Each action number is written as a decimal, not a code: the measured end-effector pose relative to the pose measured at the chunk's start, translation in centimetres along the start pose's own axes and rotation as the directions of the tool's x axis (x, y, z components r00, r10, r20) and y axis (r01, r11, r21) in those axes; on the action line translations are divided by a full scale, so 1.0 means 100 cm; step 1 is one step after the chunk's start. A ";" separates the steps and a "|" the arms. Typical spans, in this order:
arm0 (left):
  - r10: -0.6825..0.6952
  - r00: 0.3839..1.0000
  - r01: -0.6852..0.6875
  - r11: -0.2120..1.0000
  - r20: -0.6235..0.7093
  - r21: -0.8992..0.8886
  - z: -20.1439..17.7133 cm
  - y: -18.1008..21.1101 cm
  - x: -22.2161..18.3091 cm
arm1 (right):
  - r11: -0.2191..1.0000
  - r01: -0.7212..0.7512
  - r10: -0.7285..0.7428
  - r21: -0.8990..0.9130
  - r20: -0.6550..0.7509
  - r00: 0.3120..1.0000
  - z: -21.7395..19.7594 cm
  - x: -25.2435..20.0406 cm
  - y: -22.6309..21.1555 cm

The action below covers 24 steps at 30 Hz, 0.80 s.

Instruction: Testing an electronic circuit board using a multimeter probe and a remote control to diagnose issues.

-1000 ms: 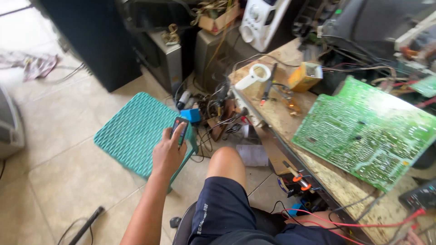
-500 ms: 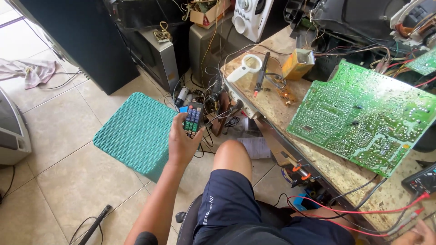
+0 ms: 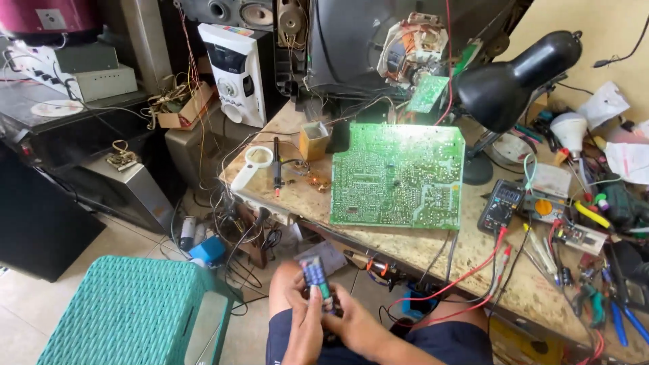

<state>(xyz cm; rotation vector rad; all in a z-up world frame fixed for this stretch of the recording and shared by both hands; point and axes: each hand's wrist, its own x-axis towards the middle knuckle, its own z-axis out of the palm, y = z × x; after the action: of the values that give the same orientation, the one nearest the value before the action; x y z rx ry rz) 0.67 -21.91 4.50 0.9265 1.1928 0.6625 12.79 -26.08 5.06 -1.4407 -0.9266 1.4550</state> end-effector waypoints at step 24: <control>0.628 0.777 -0.351 0.494 -0.048 0.796 -0.059 -0.105 0.095 | 0.910 0.036 0.001 0.412 -0.089 0.996 0.012 0.068 -0.067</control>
<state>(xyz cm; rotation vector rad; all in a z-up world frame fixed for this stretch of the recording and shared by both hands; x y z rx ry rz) -2.89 -17.57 -9.81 2.0153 1.5591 0.8161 12.42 -17.32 9.00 -1.1641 -0.5312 1.4565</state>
